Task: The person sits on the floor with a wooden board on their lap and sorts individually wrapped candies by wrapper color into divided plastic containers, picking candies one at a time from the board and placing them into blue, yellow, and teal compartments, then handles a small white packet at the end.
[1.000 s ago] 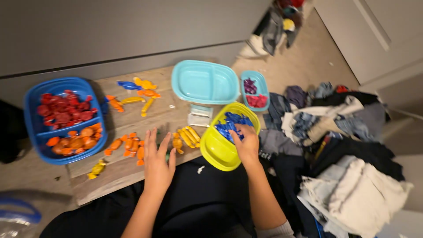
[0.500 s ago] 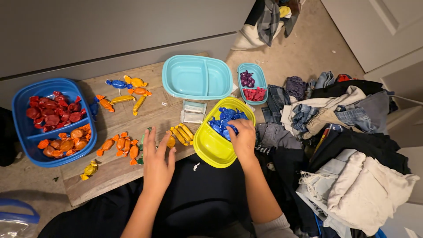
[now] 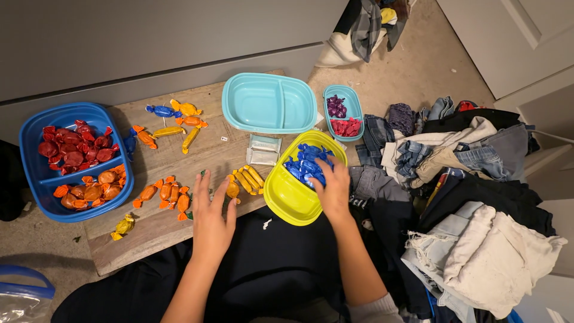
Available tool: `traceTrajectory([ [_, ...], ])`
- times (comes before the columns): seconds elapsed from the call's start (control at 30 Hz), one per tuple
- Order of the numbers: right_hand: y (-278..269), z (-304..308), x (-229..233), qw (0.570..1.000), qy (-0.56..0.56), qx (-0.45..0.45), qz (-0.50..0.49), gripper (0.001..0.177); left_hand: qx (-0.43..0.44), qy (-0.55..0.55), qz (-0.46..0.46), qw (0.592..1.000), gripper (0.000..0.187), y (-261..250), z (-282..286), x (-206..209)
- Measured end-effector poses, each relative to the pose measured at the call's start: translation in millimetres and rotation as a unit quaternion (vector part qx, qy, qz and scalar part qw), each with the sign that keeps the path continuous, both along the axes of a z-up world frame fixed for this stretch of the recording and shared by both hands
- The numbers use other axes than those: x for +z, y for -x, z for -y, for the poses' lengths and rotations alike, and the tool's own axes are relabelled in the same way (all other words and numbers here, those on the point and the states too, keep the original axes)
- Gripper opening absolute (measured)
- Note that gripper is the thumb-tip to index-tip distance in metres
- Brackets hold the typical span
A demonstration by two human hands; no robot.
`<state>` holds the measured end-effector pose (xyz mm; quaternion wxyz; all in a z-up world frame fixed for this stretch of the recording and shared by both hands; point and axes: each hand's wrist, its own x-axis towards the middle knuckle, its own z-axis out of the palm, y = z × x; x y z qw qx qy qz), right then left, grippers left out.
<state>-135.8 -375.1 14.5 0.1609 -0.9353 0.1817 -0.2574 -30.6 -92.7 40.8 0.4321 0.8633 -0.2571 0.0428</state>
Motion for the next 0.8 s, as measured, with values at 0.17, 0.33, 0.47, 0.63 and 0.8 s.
traceTrajectory([
  [0.17, -3, -4, -7, 1.0, -0.017, 0.015, -0.013, 0.068, 0.014, 0.004, 0.017, 1.0, 0.047, -5, -9, -5],
  [0.33, -8, -10, 5, 1.0, -0.013, 0.018, -0.01, 0.07, 0.039, -0.002, 0.015, 0.999, 0.045, -11, -23, -11],
  [0.47, -31, -29, 19, 0.997, 0.003, 0.064, 0.037, 0.068, 0.057, 0.004, 0.019, 0.998, 0.047, -15, -32, -13],
  [0.63, -85, -70, 25, 0.989, -0.027, 0.137, 0.043, 0.057, 0.088, 0.011, 0.024, 0.996, 0.047, -22, -49, -15],
  [0.8, -149, -103, 17, 0.981, -0.053, 0.181, 0.054, 0.041, 0.116, -0.007, 0.045, 0.992, 0.049, -33, -68, -14],
])
